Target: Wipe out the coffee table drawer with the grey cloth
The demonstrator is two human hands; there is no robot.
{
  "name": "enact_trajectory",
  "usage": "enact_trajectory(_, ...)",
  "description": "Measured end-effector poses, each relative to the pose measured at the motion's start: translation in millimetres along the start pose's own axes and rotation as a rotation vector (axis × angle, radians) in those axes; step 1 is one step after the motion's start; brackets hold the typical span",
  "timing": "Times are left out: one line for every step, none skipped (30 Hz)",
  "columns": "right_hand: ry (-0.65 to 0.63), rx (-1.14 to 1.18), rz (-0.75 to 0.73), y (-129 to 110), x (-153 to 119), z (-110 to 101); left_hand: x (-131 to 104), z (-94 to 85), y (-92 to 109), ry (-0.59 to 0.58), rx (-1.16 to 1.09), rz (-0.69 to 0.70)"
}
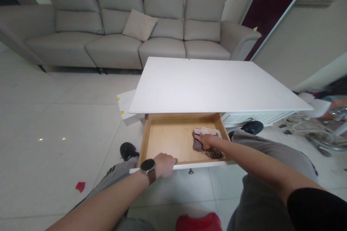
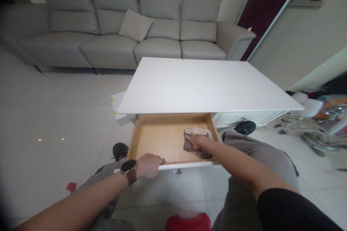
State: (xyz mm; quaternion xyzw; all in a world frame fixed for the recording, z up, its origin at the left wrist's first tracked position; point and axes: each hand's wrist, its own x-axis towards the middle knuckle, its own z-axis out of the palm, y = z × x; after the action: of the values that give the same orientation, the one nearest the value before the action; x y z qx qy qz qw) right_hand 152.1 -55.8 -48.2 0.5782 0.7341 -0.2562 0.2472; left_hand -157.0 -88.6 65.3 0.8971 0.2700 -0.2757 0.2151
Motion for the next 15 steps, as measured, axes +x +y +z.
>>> enact_trajectory(-0.014, -0.011, -0.009, 0, 3, -2, 0, -0.2, 0, -0.002, 0.002, 0.001)
enact_trajectory(-0.004, -0.007, -0.010, 0, 6, -4, 0, -0.2, 0, -0.002, 0.004, 0.002)
enact_trajectory(0.015, 0.006, -0.007, 0, 9, -7, 0, -0.2, 0, -0.001, 0.005, 0.003)
enact_trajectory(0.052, 0.034, 0.003, 1, 12, -10, 1, 0.0, 0, 0.000, 0.005, -0.001)
enact_trajectory(0.110, 0.076, 0.024, 0, 15, -13, 1, 0.2, 0, 0.002, 0.004, -0.007)
enact_trajectory(0.183, 0.125, 0.059, -1, 19, -16, 1, 0.6, 0, 0.004, 0.003, -0.011)
enact_trajectory(0.260, 0.171, 0.109, -4, 24, -19, 1, 1.2, 0, 0.006, 0.000, -0.017)
enact_trajectory(0.330, 0.205, 0.167, -8, 29, -21, 2, 1.8, 0, 0.008, -0.004, -0.020)
enact_trajectory(0.382, 0.224, 0.233, -15, 34, -24, 2, 2.6, 0, 0.011, -0.007, -0.020)
enact_trajectory(0.413, 0.229, 0.292, -23, 40, -26, 2, 3.5, 0, 0.018, -0.007, -0.017)
enact_trajectory(0.428, 0.225, 0.331, -33, 45, -28, 2, 4.7, 0, 0.026, -0.007, -0.013)
enact_trajectory(0.434, 0.216, 0.346, -43, 51, -31, 3, 6.0, 0, 0.035, -0.006, -0.010)
enact_trajectory(0.434, 0.208, 0.337, -54, 57, -34, 3, 7.5, -1, 0.043, -0.006, -0.009)
enact_trajectory(0.430, 0.201, 0.311, -65, 62, -37, 4, 9.0, -1, 0.053, -0.007, -0.009)
enact_trajectory(0.426, 0.196, 0.275, -75, 68, -41, 4, 10.4, -2, 0.062, -0.008, -0.013)
